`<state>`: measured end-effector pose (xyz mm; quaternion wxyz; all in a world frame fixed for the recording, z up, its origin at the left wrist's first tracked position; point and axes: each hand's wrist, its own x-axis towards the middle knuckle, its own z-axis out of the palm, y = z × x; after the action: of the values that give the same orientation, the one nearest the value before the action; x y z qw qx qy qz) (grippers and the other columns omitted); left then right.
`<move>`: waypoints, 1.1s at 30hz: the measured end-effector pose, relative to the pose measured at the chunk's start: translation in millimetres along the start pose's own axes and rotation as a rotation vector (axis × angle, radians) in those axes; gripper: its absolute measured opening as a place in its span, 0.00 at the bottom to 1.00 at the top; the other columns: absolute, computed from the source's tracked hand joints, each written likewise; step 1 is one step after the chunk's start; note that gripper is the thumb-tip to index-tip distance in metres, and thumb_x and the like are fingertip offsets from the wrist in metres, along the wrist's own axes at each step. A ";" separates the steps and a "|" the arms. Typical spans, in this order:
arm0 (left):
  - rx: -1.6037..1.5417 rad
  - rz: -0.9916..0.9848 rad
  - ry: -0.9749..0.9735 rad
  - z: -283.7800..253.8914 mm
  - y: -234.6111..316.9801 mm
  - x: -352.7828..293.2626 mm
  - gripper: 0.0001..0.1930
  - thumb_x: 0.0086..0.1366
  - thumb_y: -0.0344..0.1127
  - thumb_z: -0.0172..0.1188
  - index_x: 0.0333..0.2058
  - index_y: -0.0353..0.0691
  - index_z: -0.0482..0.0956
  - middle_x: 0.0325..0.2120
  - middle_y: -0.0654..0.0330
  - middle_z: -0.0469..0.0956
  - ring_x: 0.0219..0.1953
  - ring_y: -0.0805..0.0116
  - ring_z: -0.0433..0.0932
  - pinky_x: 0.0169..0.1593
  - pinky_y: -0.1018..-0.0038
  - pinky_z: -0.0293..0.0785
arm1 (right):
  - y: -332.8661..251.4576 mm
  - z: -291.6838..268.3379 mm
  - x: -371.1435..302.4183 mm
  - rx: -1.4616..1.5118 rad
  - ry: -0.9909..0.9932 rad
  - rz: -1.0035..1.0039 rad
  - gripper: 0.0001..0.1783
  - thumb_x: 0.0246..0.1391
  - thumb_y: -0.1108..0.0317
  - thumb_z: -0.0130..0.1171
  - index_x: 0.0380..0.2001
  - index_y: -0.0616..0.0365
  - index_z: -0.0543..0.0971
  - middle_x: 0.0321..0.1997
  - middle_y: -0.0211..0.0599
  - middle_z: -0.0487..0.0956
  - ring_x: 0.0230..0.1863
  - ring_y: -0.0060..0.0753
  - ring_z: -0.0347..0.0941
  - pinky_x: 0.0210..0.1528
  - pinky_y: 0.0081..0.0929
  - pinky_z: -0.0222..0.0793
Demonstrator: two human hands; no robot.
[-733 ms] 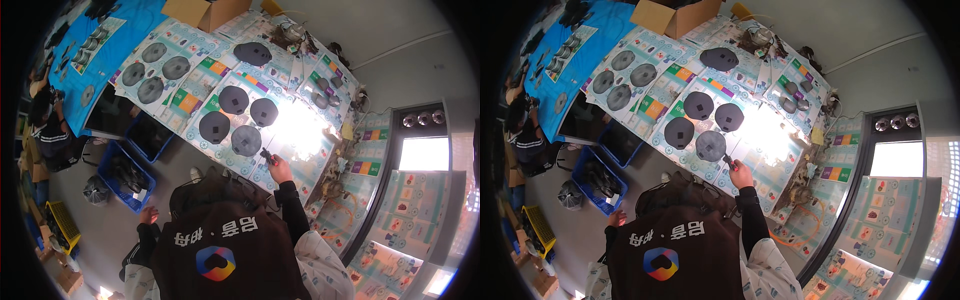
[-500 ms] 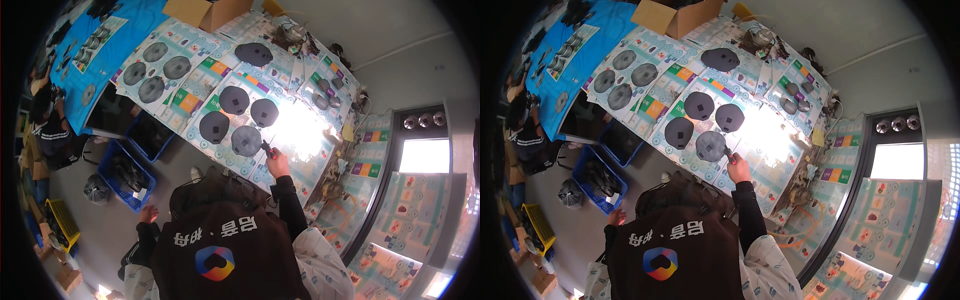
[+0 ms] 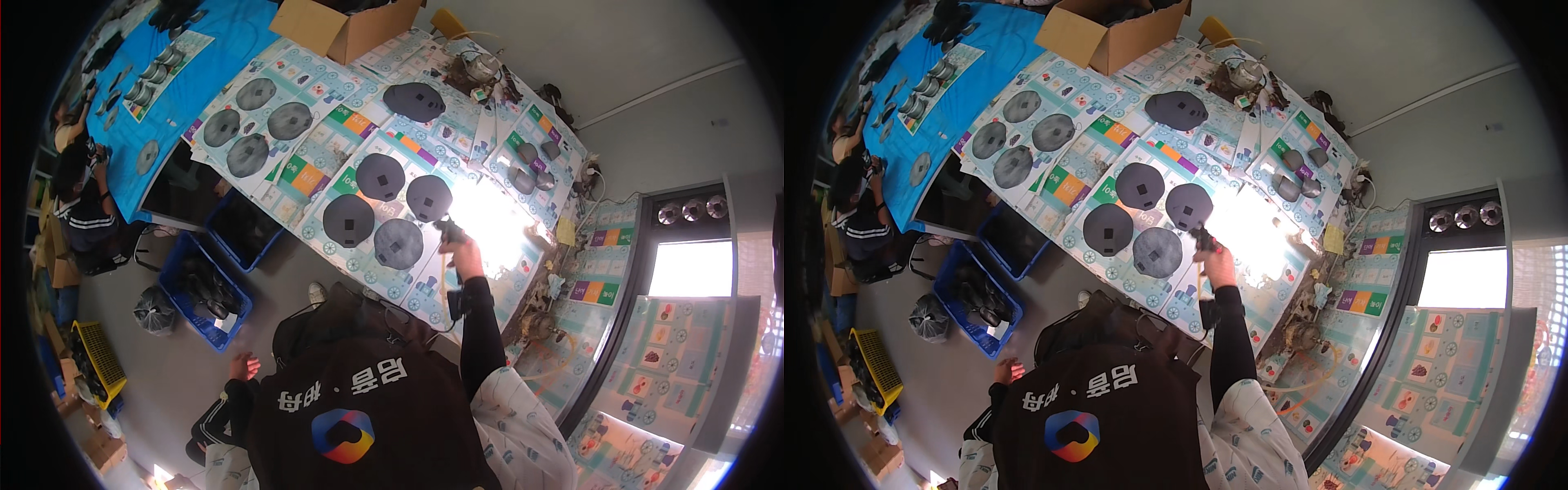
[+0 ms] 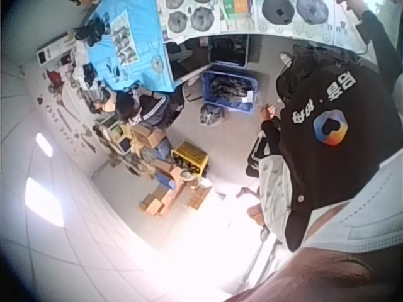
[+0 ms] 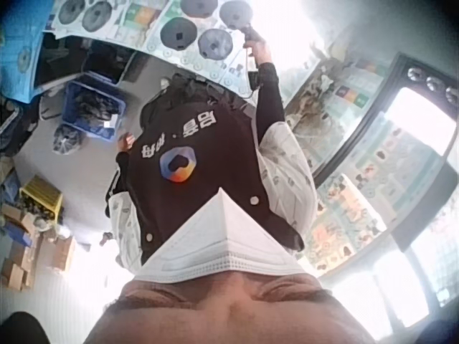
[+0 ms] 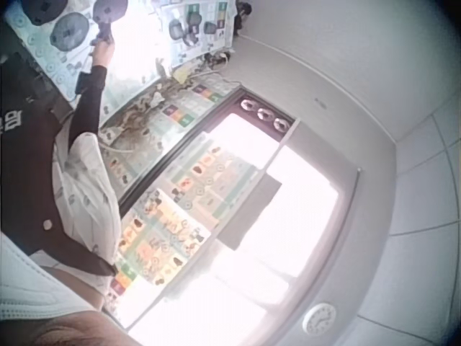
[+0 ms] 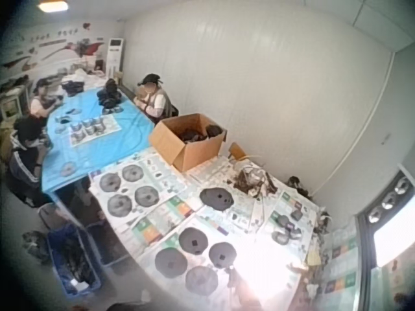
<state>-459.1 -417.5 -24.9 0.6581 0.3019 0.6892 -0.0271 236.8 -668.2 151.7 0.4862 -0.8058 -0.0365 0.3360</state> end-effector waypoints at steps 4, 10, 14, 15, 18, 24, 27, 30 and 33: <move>0.014 0.024 0.018 11.7 1.9 -11.3 0.15 0.72 0.41 0.55 0.52 0.43 0.78 0.36 0.57 0.84 0.31 0.65 0.85 0.28 0.73 0.75 | 4.1 -5.8 76.2 -0.075 0.162 -0.032 0.09 0.55 0.72 0.59 0.38 0.55 0.85 0.30 0.29 0.80 0.25 0.25 0.75 0.21 0.28 0.70; -0.072 0.056 0.054 14.9 -12.1 -18.0 0.13 0.71 0.41 0.57 0.49 0.43 0.79 0.33 0.58 0.84 0.28 0.66 0.84 0.26 0.73 0.74 | 8.3 -6.0 126.0 -0.205 0.109 -0.100 0.12 0.50 0.66 0.60 0.35 0.61 0.85 0.29 0.45 0.85 0.28 0.43 0.83 0.37 0.41 0.77; -0.018 0.049 0.050 22.9 -3.4 -12.6 0.12 0.71 0.40 0.56 0.49 0.43 0.78 0.33 0.58 0.84 0.29 0.65 0.84 0.27 0.71 0.75 | 29.1 -18.9 153.4 -0.253 0.359 -0.096 0.16 0.48 0.63 0.61 0.37 0.62 0.85 0.33 0.56 0.85 0.40 0.58 0.83 0.46 0.47 0.75; -0.020 0.048 0.058 16.1 -9.8 -14.1 0.12 0.71 0.40 0.56 0.49 0.43 0.78 0.33 0.58 0.84 0.29 0.65 0.84 0.27 0.71 0.75 | 26.7 -13.4 153.5 -0.260 0.370 -0.055 0.17 0.48 0.62 0.61 0.38 0.62 0.85 0.34 0.58 0.84 0.43 0.61 0.82 0.49 0.49 0.74; -0.036 0.044 0.010 -3.7 -33.7 -19.3 0.13 0.71 0.40 0.56 0.50 0.42 0.78 0.34 0.57 0.84 0.32 0.64 0.84 0.31 0.67 0.77 | 20.3 5.5 153.0 -0.228 0.182 -0.093 0.18 0.48 0.61 0.61 0.40 0.61 0.85 0.36 0.58 0.84 0.43 0.64 0.81 0.49 0.49 0.74; -0.302 -0.044 -0.254 -11.2 -55.1 3.7 0.19 0.77 0.42 0.44 0.54 0.37 0.77 0.45 0.48 0.84 0.44 0.58 0.86 0.48 0.60 0.84 | 43.3 67.8 155.4 -0.041 0.073 -0.301 0.12 0.66 0.64 0.52 0.43 0.57 0.81 0.22 0.28 0.75 0.19 0.29 0.71 0.23 0.33 0.69; 1.036 0.832 0.210 -8.9 -70.1 5.0 0.14 0.73 0.39 0.53 0.50 0.44 0.83 0.34 0.58 0.84 0.40 0.57 0.85 0.45 0.63 0.82 | -49.9 360.0 12.6 0.039 -0.480 -0.390 0.11 0.65 0.64 0.52 0.41 0.57 0.81 0.22 0.28 0.75 0.18 0.29 0.70 0.22 0.32 0.68; 0.674 0.325 0.230 13.1 17.9 0.1 0.16 0.67 0.46 0.53 0.36 0.42 0.85 0.36 0.51 0.85 0.38 0.48 0.84 0.42 0.54 0.78 | -57.0 455.4 -100.2 -0.051 -0.781 -0.473 0.11 0.64 0.65 0.53 0.40 0.57 0.82 0.21 0.29 0.75 0.18 0.29 0.70 0.21 0.32 0.68; 0.770 0.414 0.761 -3.8 10.0 -47.0 0.10 0.62 0.37 0.57 0.32 0.41 0.85 0.35 0.50 0.86 0.38 0.49 0.86 0.41 0.54 0.81 | -20.4 446.1 -128.3 -0.164 -0.926 -0.487 0.10 0.63 0.66 0.53 0.38 0.57 0.82 0.21 0.29 0.76 0.17 0.29 0.70 0.20 0.32 0.67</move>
<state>-460.3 -425.6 22.6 0.1983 0.6367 0.7444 -0.0360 -114.1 -368.3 98.7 0.4185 -0.5767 -0.4596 0.5300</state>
